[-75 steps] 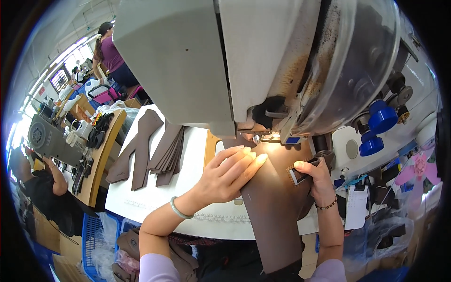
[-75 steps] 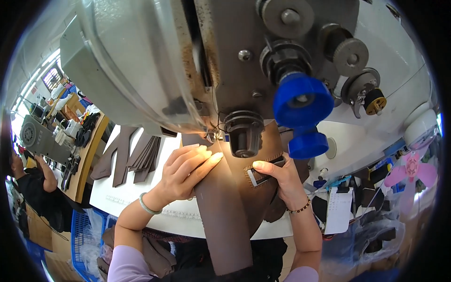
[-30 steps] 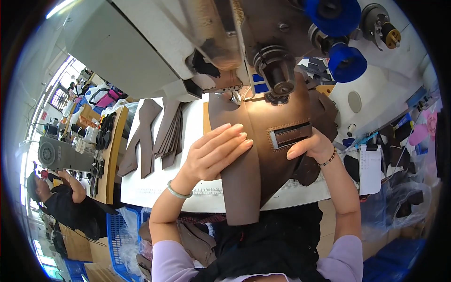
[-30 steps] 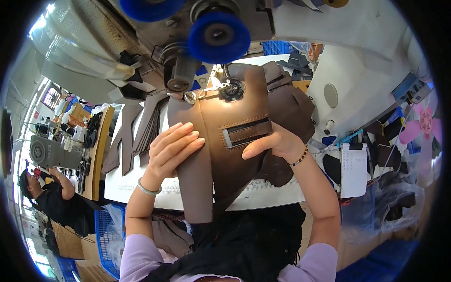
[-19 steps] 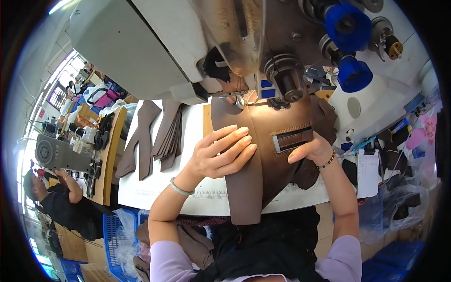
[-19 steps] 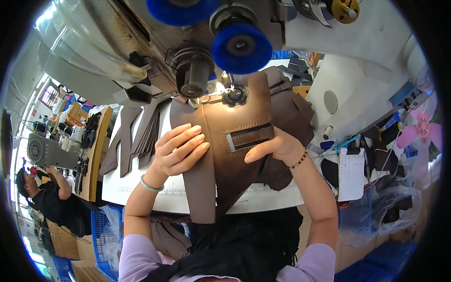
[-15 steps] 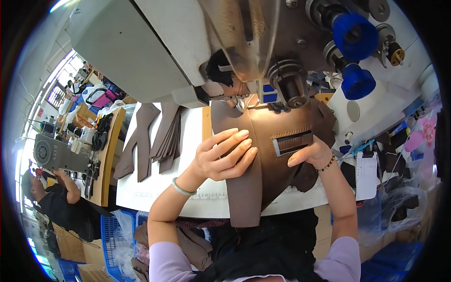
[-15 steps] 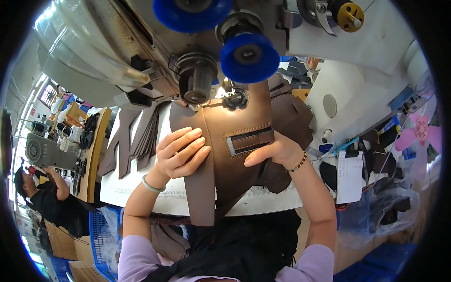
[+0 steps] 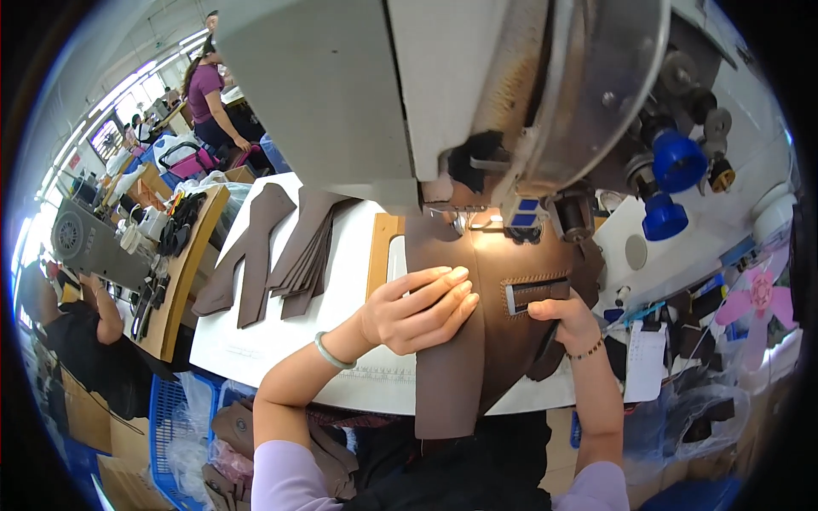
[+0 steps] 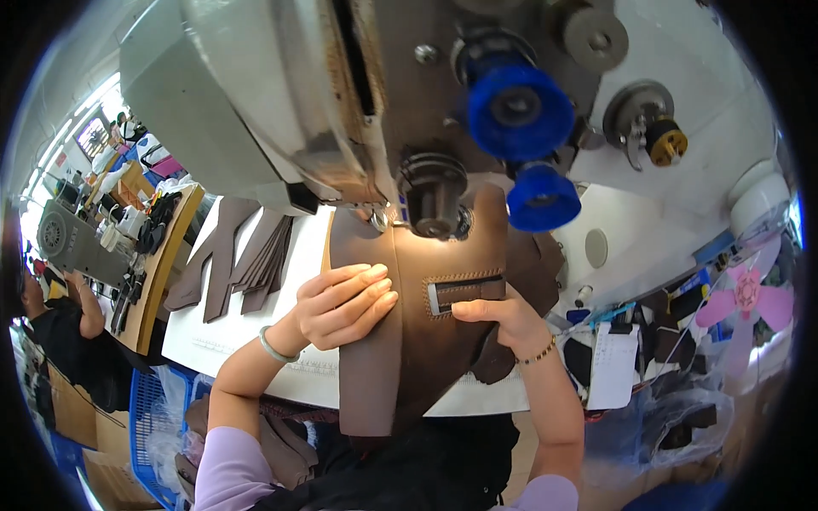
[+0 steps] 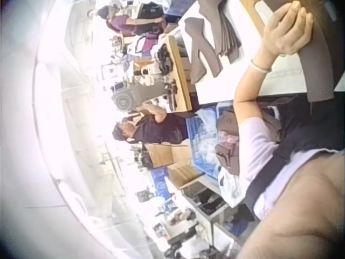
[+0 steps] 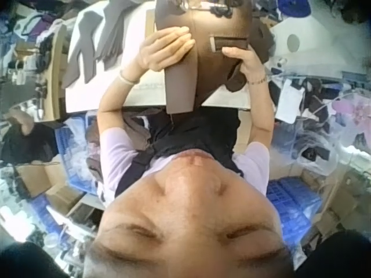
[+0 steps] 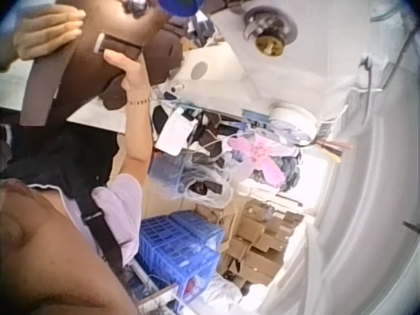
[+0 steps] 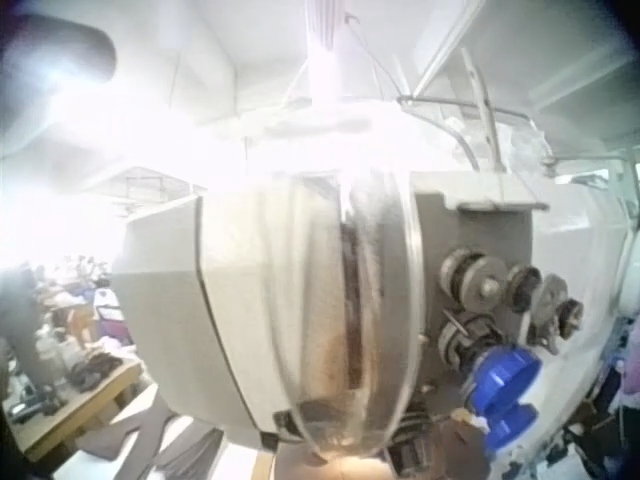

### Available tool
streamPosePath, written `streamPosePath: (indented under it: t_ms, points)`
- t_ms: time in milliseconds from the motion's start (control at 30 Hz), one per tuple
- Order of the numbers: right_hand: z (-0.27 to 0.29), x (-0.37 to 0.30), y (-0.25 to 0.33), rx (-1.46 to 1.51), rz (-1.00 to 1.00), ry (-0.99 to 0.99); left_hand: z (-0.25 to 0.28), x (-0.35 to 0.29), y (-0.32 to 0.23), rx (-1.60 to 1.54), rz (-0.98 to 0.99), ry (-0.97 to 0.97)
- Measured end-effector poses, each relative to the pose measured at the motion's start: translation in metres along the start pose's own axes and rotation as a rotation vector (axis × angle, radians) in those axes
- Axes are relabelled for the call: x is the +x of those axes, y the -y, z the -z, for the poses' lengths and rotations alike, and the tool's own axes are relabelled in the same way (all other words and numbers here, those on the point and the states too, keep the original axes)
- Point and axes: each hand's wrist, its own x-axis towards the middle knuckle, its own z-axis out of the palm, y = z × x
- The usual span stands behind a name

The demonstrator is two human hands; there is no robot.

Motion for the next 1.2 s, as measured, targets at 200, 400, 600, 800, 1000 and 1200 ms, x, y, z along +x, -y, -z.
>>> streamPosePath:
  t_ms: [200,400,600,800,1000,1200]
  points:
    - [-0.023,-0.005,-0.002,-0.071,0.076,-0.142,0.009,0.002,0.002,-0.057,0.023,0.024]
    - [-0.026,-0.005,-0.005,-0.081,0.120,-0.149,0.004,-0.001,0.004,-0.089,0.033,0.010]
    - [-0.029,-0.005,-0.007,-0.097,0.135,-0.170,0.006,-0.001,0.010,-0.119,0.040,0.012]
    - [-0.040,-0.003,-0.003,-0.111,0.156,-0.192,0.006,-0.004,0.015,-0.184,0.088,0.009]
    - [-0.042,-0.005,0.001,-0.125,0.154,-0.189,0.007,-0.002,0.019,-0.208,0.090,0.009]
    - [-0.045,-0.001,0.002,-0.133,0.164,-0.196,0.005,-0.003,0.020,-0.196,0.090,-0.015]
